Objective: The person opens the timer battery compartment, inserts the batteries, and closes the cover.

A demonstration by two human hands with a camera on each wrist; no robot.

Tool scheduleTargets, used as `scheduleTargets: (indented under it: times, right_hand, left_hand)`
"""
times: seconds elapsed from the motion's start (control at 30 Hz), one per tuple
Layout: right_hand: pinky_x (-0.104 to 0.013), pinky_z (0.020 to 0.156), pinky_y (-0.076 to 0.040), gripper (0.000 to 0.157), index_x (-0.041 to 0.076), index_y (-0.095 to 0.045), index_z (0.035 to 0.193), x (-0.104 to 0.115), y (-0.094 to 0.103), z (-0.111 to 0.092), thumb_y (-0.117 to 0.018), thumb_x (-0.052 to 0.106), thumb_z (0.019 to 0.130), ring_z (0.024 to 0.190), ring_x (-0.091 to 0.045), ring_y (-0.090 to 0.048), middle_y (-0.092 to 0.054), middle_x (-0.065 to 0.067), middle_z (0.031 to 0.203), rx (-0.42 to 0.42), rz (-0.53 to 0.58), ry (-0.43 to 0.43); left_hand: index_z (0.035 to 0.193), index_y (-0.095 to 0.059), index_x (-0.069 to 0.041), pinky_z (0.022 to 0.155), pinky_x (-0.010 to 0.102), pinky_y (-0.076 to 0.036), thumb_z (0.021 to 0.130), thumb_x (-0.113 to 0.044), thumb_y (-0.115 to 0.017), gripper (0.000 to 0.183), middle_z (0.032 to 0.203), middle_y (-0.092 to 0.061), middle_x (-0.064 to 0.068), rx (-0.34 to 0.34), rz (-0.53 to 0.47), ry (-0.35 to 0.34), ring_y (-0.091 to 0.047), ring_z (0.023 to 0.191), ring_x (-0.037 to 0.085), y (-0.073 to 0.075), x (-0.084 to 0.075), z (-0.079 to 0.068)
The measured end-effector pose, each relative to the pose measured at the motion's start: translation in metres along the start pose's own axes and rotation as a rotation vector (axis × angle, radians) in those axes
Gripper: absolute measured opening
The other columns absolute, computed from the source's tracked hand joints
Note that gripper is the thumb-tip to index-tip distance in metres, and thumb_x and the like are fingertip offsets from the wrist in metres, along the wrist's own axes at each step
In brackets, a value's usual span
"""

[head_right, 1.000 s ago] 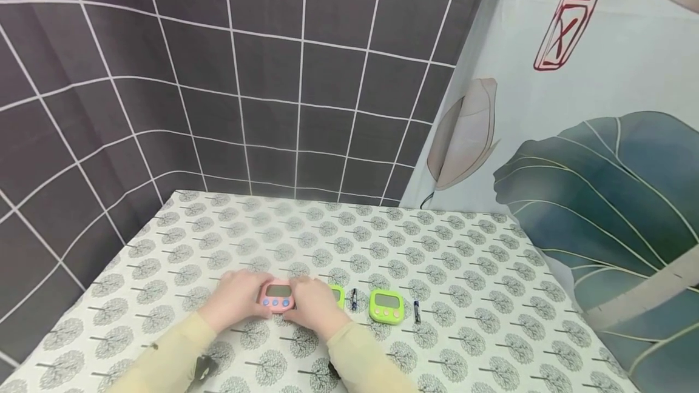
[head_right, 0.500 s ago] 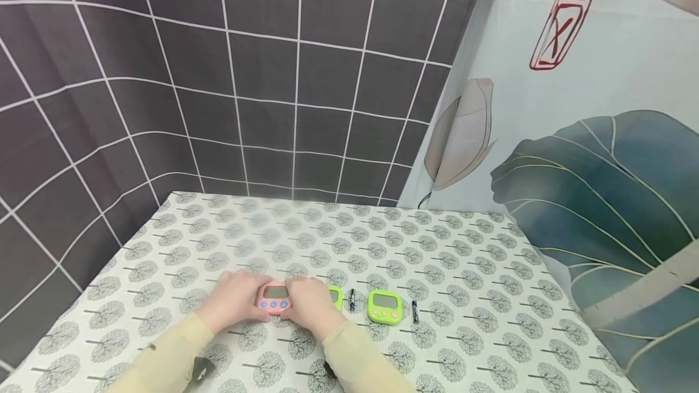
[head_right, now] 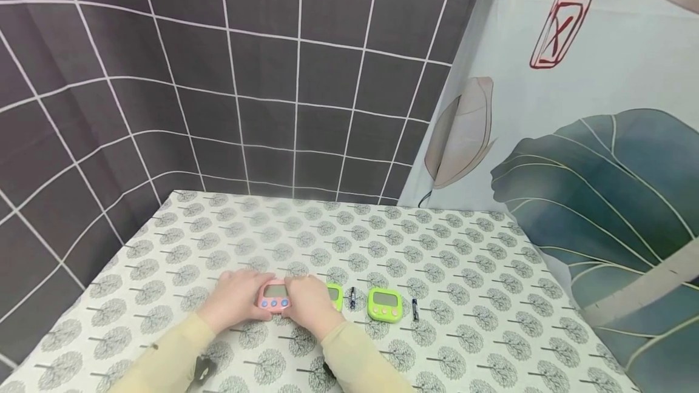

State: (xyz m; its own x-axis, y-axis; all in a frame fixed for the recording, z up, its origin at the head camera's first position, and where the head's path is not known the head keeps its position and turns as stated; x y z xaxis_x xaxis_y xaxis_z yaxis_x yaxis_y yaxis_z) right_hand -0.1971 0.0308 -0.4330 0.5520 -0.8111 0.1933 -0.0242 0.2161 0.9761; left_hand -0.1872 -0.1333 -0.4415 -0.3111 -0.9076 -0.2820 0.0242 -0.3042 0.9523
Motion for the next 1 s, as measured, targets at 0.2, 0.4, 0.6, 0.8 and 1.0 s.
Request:
scheduleTargets:
  times: [0.2, 0.4, 0.6, 0.8, 1.0]
  right_hand:
    - [-0.025, 0.072, -0.052, 0.050, 0.009, -0.065, 0.110, 0.000, -0.001, -0.001, -0.084, 0.024, 0.066, 0.078, -0.014, -0.063, -0.071, -0.002, 0.093, -0.014, 0.016, 0.023]
    - [-0.029, 0.083, -0.052, 0.056, 0.004, -0.063, 0.117, -0.001, 0.001, -0.006, -0.083, 0.021, 0.067, 0.092, -0.019, -0.066, -0.070, -0.007, 0.106, -0.042, 0.057, 0.060]
    - [-0.032, 0.090, -0.050, 0.061, 0.005, -0.059, 0.124, -0.005, 0.001, -0.008, -0.082, 0.022, 0.070, 0.105, -0.021, -0.063, -0.065, -0.008, 0.118, -0.051, 0.140, 0.054]
    - [-0.036, 0.093, -0.049, 0.054, 0.006, -0.059, 0.124, -0.009, 0.003, -0.007, -0.077, 0.025, 0.077, 0.109, -0.022, -0.060, -0.064, -0.008, 0.120, -0.053, 0.369, -0.035]
    - [-0.023, 0.071, -0.053, 0.050, -0.002, -0.058, 0.124, -0.013, 0.004, -0.007, -0.072, 0.023, 0.083, 0.083, -0.014, -0.064, -0.068, -0.009, 0.102, -0.072, 0.518, -0.130]
  left_hand:
    - [0.108, -0.066, -0.013, 0.075, 0.038, -0.036, 0.052, -0.046, -0.087, 0.068, 0.098, -0.066, 0.002, -0.032, 0.018, -0.014, -0.055, 0.084, 0.017, 0.001, -0.002, -0.001]
    - [0.106, -0.067, -0.013, 0.073, 0.037, -0.036, 0.051, -0.047, -0.086, 0.068, 0.096, -0.066, 0.000, -0.045, 0.042, -0.027, -0.052, 0.080, 0.015, 0.002, -0.003, -0.003]
    - [0.105, -0.067, -0.014, 0.073, 0.035, -0.035, 0.051, -0.050, -0.086, 0.068, 0.091, -0.066, -0.003, -0.082, 0.075, -0.038, -0.049, 0.077, 0.013, 0.003, -0.001, -0.003]
    - [0.110, -0.066, -0.011, 0.073, 0.033, -0.034, 0.052, -0.047, -0.086, 0.071, 0.097, -0.067, 0.001, -0.137, 0.096, -0.073, -0.051, 0.081, 0.016, 0.008, -0.003, -0.006]
    - [0.114, -0.064, -0.008, 0.074, 0.033, -0.035, 0.054, -0.045, -0.086, 0.074, 0.106, -0.068, 0.004, -0.183, 0.100, -0.104, -0.054, 0.090, 0.019, 0.014, -0.009, -0.011]
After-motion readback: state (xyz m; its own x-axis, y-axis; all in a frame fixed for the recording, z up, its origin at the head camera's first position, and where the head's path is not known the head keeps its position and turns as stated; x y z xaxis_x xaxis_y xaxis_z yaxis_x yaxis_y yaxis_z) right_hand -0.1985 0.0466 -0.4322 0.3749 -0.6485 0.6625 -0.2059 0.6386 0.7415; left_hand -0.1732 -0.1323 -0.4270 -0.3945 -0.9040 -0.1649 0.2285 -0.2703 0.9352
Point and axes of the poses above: each hand's wrist, its own z-axis towards the middle knuckle, its own y-axis out of the back of the hand, x = y × z, the point moved 1 cm from there along z, towards the middle knuckle
